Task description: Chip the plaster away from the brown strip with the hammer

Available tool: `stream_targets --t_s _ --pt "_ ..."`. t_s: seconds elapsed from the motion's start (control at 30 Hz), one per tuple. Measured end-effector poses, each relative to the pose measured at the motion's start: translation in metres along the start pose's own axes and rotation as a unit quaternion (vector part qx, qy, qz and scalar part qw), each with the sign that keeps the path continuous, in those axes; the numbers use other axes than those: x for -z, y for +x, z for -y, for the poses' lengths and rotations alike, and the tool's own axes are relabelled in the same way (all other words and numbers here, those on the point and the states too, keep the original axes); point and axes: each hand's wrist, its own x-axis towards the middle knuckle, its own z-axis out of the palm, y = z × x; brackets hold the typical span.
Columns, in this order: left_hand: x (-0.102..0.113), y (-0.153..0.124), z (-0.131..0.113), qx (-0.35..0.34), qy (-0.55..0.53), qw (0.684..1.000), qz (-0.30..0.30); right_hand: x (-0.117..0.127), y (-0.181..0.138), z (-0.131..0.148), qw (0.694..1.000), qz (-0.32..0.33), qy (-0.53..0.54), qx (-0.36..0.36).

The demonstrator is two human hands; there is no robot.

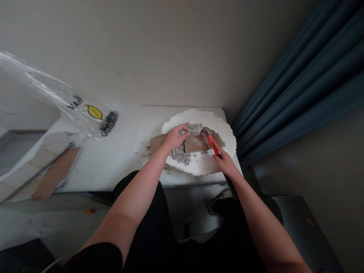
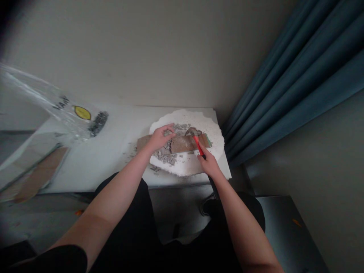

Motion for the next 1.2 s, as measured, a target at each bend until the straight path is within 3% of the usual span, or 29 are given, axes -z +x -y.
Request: stream_targets --t_s 0.13,0.33,0.6,1.2 --pt "0.001 -0.002 -0.004 -0.033 0.038 0.999 0.006 0.000 0.000 0.001 1.000 0.002 -0.004 -0.001" --pt "-0.008 -0.002 0.008 0.021 -0.020 1.000 0.002 0.001 0.001 -0.001 1.000 0.001 0.004 0.008" --pt "-0.012 -0.004 0.011 0.058 0.013 0.996 0.067 0.001 0.001 -0.001 1.000 0.002 -0.001 0.002" --pt "-0.009 -0.006 0.008 0.058 0.041 0.996 0.056 0.001 0.000 0.001 1.000 -0.001 -0.004 -0.003"
